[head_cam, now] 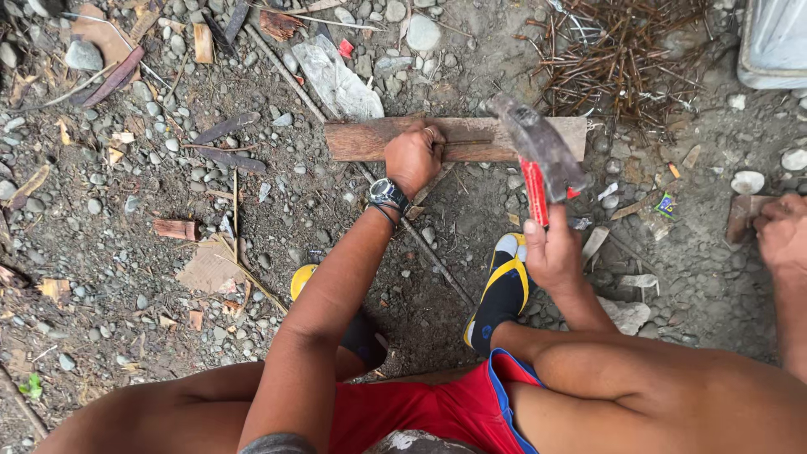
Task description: The person picks bent nails from a pile, places them on a wooden block, and straightens them by hammering them.
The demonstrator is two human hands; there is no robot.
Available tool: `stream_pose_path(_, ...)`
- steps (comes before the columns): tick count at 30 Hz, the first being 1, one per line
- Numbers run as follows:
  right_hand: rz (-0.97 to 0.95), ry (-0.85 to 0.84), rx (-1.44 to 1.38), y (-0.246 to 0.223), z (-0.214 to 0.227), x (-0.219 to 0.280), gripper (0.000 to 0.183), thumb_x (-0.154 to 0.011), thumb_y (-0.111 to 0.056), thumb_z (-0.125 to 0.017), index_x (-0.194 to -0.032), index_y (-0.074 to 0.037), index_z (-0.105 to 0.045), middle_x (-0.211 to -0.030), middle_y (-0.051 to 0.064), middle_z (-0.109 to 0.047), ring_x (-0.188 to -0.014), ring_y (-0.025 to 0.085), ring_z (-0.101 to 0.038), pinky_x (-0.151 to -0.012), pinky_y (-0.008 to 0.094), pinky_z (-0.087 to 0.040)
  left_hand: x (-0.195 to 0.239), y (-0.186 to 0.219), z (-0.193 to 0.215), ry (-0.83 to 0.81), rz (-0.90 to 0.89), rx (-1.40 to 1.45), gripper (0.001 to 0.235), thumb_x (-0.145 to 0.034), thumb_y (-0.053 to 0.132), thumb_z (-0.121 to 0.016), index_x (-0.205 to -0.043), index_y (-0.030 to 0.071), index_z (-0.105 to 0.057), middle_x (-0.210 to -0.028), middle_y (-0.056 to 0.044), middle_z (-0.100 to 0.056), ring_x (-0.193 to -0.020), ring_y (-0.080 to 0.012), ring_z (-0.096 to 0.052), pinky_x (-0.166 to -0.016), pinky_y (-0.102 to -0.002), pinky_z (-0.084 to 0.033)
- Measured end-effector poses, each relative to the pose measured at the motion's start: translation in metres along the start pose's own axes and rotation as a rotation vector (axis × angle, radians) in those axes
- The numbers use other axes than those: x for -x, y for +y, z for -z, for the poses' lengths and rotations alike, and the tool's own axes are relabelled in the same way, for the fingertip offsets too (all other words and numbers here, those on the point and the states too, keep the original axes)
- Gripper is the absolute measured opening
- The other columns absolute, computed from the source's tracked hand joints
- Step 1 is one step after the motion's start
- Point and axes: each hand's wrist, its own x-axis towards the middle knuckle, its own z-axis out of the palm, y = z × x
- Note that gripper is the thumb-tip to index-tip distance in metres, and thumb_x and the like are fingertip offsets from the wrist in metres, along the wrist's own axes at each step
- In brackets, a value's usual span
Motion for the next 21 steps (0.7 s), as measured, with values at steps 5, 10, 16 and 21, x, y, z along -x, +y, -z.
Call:
stream_pose_path(5,-0.181,-0.199,0.261,0.030,-0.028,-0.011,0.031,-0.104,-0.034,-0.056,-0.113,-0.005,-0.055,-0.076,0.026,-0.067,-0.076,0.053,-0.065,-0.063,0.059,-0.047,0.000,0.002,0.002,0.013,-0.022,-0.013,0.005,-0.081,0.017,-0.077,-0.086,0.018,-0.076,-0.095,-0.009,-0.073,-0.082,-0.0337,-0.073,-0.071,-0.046,-0.057)
stream_pose_path(10,-0.316,-0.081,0.163,0.048,-0.040,0.014,0.029,-0.105,-0.036,-0.056,-0.111,-0.008,-0.059,-0.076,0.024,-0.066,-0.075,0.049,-0.066,-0.061,0.055,-0.048,0.005,0.004,0.009,-0.025,-0.042,-0.019,0.010,-0.082,0.019,-0.076,-0.092,0.018,-0.078,-0.097,-0.010,-0.074,-0.081,-0.0349,-0.072,-0.071,-0.047,-0.056)
stream_pose_path(16,-0.532,-0.040,-0.245,0.071,-0.045,0.028,0.023,-0.105,-0.030,-0.053,-0.106,-0.007,-0.057,-0.067,0.016,-0.063,-0.059,0.035,-0.066,-0.057,0.047,-0.052,0.007,0.010,0.014,0.009,-0.056,0.010,0.009,-0.086,0.020,-0.074,-0.092,0.014,-0.076,-0.099,-0.009,-0.074,-0.081,-0.0346,-0.072,-0.072,-0.046,-0.057)
stream_pose_path(21,-0.346,0.061,-0.125,0.083,-0.060,0.036,0.025,-0.103,-0.029,-0.058,-0.108,-0.005,-0.055,-0.077,0.023,-0.067,-0.081,0.048,-0.067,-0.061,0.051,-0.052,-0.004,-0.015,-0.001,0.087,-0.078,0.019,0.009,-0.089,0.014,-0.075,-0.095,0.007,-0.074,-0.096,-0.015,-0.073,-0.084,-0.0379,-0.070,-0.074,-0.046,-0.056)
